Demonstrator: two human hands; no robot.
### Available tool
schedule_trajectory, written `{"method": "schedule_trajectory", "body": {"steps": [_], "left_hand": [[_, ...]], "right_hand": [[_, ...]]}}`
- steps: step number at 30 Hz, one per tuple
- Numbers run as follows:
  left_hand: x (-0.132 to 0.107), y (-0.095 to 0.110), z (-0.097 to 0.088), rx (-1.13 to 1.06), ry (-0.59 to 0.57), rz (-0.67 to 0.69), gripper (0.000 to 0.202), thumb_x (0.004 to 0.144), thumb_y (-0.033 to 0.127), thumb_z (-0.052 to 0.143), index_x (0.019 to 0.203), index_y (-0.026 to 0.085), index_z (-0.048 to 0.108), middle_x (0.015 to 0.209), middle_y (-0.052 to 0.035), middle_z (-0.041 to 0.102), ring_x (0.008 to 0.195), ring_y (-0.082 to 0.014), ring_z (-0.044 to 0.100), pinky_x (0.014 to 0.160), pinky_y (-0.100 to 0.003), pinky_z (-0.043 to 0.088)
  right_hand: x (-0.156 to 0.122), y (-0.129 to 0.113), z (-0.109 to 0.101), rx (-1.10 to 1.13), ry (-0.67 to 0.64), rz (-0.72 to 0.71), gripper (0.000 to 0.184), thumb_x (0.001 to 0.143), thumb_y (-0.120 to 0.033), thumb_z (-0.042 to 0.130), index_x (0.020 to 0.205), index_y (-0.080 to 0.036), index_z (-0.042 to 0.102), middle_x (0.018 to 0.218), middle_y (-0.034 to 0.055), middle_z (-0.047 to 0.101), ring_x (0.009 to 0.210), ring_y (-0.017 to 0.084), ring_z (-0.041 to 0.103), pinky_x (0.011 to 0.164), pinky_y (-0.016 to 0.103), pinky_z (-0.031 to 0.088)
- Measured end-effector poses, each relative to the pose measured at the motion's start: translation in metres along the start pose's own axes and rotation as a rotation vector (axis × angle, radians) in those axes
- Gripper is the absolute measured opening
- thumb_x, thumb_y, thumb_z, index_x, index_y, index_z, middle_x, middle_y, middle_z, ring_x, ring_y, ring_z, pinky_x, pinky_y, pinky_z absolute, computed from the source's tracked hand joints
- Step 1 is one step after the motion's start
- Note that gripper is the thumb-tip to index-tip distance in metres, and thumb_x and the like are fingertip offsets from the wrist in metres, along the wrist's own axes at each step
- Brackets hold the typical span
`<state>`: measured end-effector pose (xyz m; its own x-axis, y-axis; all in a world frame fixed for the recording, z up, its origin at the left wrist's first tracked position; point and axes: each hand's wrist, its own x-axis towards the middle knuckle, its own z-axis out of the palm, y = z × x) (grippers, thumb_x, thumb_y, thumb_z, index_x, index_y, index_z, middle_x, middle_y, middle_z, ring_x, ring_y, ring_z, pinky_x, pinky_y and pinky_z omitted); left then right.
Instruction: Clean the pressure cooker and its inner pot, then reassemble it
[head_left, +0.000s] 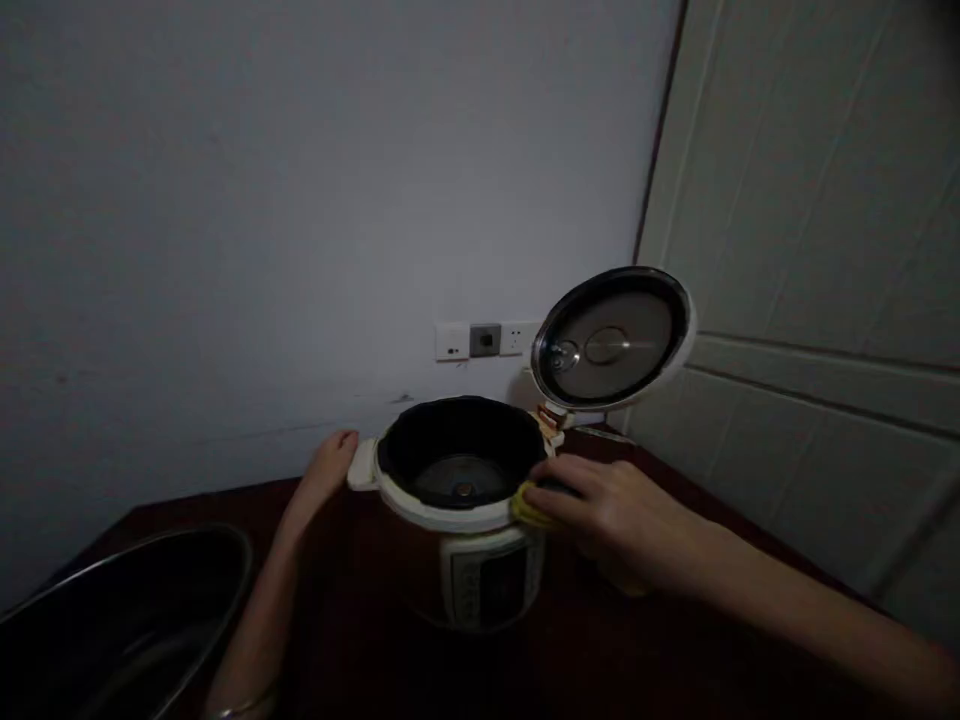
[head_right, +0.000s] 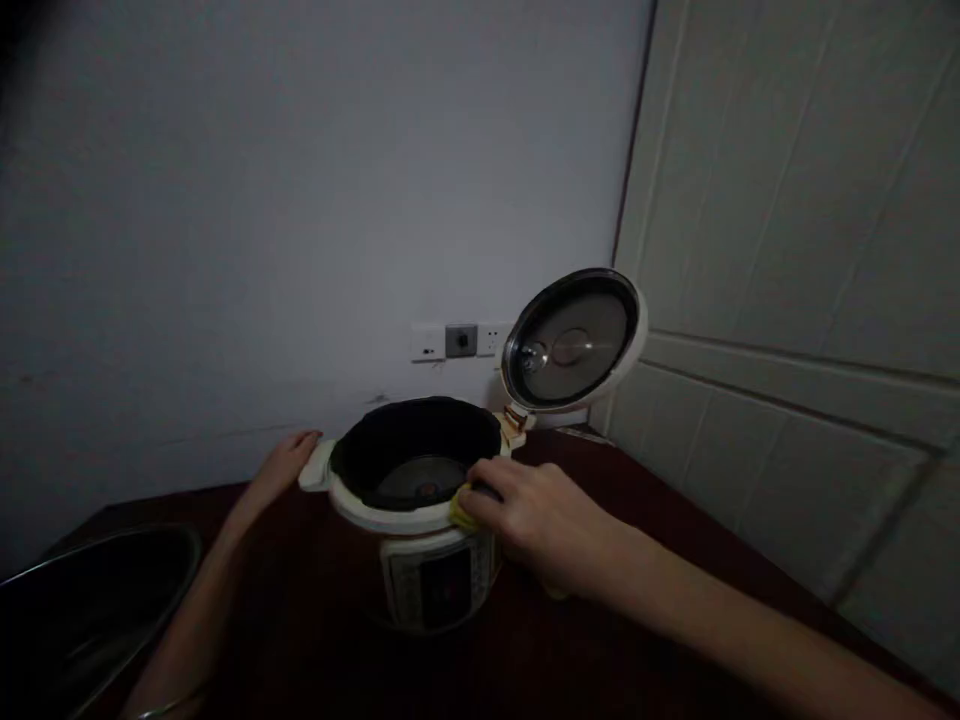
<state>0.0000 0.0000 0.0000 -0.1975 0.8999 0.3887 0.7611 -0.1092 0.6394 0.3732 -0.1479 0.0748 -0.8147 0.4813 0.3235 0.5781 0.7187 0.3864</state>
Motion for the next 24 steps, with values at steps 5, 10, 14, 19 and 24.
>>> {"method": "schedule_trajectory", "body": {"steps": [5, 10, 14, 19, 24], "left_hand": [[-0.003, 0.002, -0.001, -0.005, -0.002, 0.026, 0.040, 0.075, 0.041, 0.031, 0.078, 0.017, 0.062, 0.087, -0.0106, 0.070, 0.086, -0.0242, 0.063, 0.080, -0.033, 0.047], [-0.004, 0.006, -0.003, 0.027, -0.007, 0.026, 0.038, 0.076, 0.039, 0.031, 0.077, 0.016, 0.062, 0.086, -0.0117, 0.069, 0.085, -0.0245, 0.062, 0.081, -0.034, 0.046], [-0.005, 0.008, -0.003, 0.053, 0.004, 0.020, 0.040, 0.077, 0.037, 0.031, 0.082, 0.014, 0.063, 0.094, -0.0144, 0.069, 0.090, -0.0250, 0.062, 0.083, -0.034, 0.046], [-0.005, 0.010, -0.002, 0.074, 0.024, -0.004, 0.042, 0.078, 0.033, 0.029, 0.087, 0.013, 0.064, 0.097, -0.0151, 0.069, 0.093, -0.0242, 0.062, 0.083, -0.033, 0.045], [-0.005, 0.010, -0.003, 0.109, 0.018, 0.016, 0.042, 0.078, 0.033, 0.029, 0.087, 0.013, 0.065, 0.096, -0.0147, 0.069, 0.090, -0.0231, 0.062, 0.081, -0.031, 0.045]], "right_hand": [[-0.005, 0.035, -0.004, -0.200, -0.008, 0.256, 0.037, 0.075, -0.005, 0.057, 0.110, -0.019, 0.060, 0.106, 0.0114, 0.061, 0.084, 0.021, 0.061, 0.051, 0.023, 0.038], [0.006, 0.027, 0.017, -0.225, -0.068, 0.257, 0.027, 0.073, -0.001, 0.057, 0.095, -0.014, 0.065, 0.095, 0.0126, 0.064, 0.078, 0.021, 0.062, 0.048, 0.023, 0.033], [0.016, 0.004, 0.016, -0.184, -0.103, 0.210, 0.024, 0.070, 0.002, 0.058, 0.087, -0.014, 0.065, 0.090, 0.0109, 0.064, 0.070, 0.020, 0.063, 0.045, 0.025, 0.029], [0.035, -0.018, -0.002, -0.183, -0.148, 0.103, 0.015, 0.073, 0.001, 0.059, 0.079, -0.012, 0.064, 0.079, 0.0104, 0.063, 0.065, 0.019, 0.061, 0.044, 0.027, 0.029], [0.070, -0.042, -0.015, -0.063, -0.115, -0.134, 0.009, 0.074, -0.007, 0.060, 0.082, -0.012, 0.061, 0.081, 0.0090, 0.062, 0.066, 0.018, 0.058, 0.044, 0.027, 0.028]]}}
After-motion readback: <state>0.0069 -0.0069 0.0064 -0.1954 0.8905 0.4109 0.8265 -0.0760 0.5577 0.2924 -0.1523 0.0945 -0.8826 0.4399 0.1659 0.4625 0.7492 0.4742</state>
